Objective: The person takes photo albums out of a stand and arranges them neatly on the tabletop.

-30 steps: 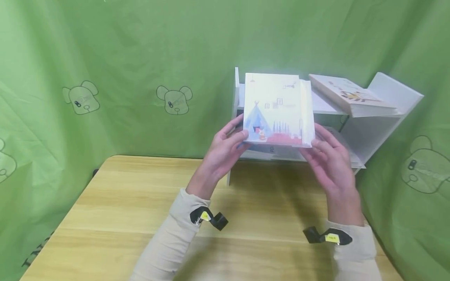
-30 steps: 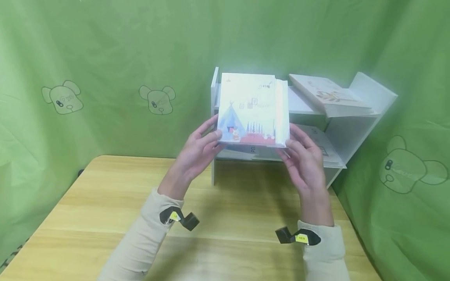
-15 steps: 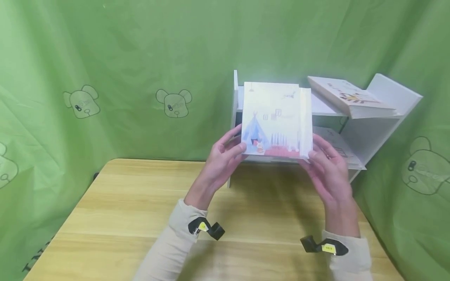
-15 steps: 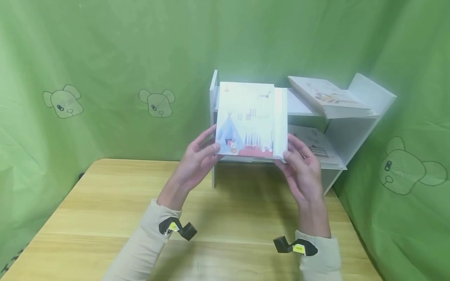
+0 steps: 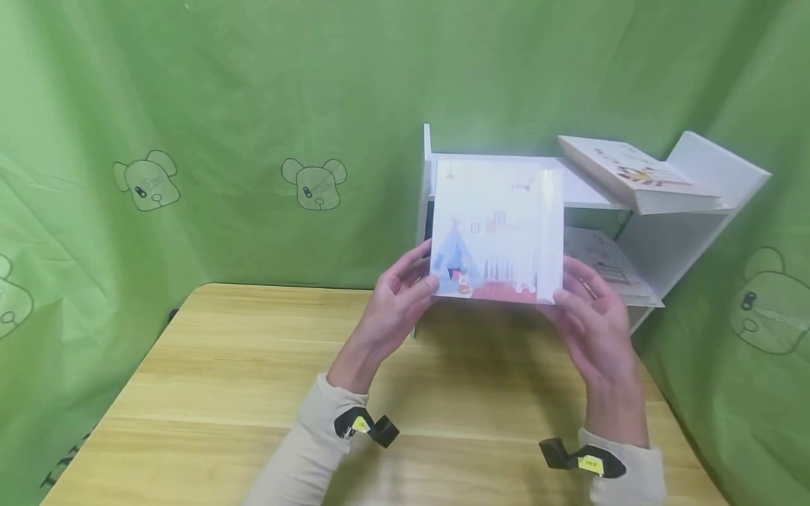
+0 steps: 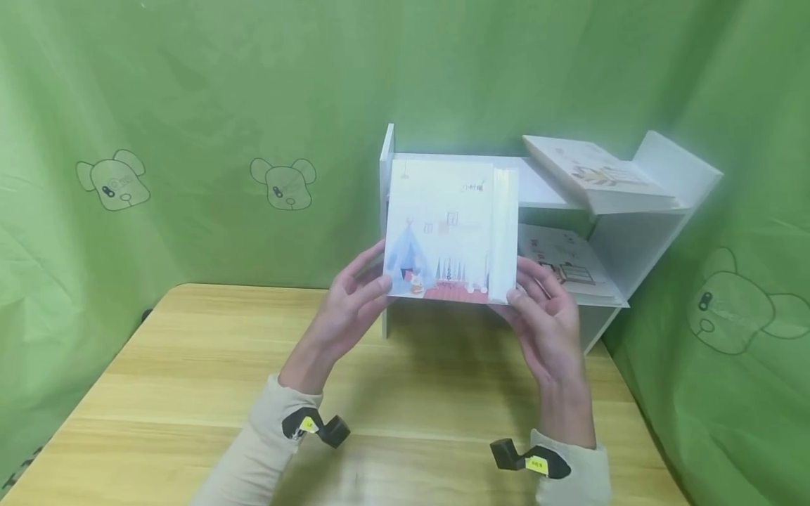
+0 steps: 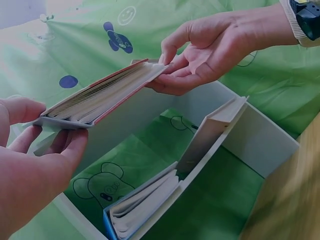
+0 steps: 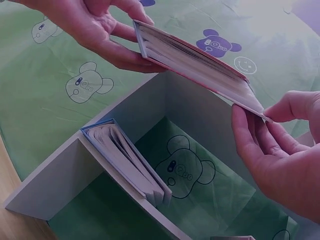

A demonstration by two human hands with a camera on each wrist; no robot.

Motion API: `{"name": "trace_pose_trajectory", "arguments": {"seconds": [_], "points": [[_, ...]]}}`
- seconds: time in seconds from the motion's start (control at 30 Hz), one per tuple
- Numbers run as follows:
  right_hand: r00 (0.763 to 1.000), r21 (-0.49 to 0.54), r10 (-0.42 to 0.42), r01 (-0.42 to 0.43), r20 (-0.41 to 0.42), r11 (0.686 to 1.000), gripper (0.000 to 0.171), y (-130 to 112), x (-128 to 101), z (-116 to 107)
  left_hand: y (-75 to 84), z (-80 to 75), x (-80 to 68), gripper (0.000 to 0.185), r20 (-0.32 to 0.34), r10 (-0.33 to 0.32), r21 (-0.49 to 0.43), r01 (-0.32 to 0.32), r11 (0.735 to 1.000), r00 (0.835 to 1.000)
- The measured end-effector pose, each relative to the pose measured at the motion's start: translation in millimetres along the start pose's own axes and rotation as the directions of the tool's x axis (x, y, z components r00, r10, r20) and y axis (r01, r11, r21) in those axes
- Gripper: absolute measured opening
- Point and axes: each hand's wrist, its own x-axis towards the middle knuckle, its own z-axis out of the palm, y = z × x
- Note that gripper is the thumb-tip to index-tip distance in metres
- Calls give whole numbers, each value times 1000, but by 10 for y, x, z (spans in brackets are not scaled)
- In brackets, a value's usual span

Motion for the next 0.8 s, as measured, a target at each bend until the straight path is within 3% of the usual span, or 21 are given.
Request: {"name": "trace_pose_trajectory", "arguments": {"seconds": [0.37, 0.8], "points": [[992, -1, -23, 24, 123, 1000, 46, 57, -57, -114, -119, -35, -124, 63, 22, 61, 53, -62, 997, 998], [967, -159, 13, 28, 255, 987, 58, 116, -114, -183, -217, -153, -296, 63, 21, 77, 90, -79, 993, 997]]}}
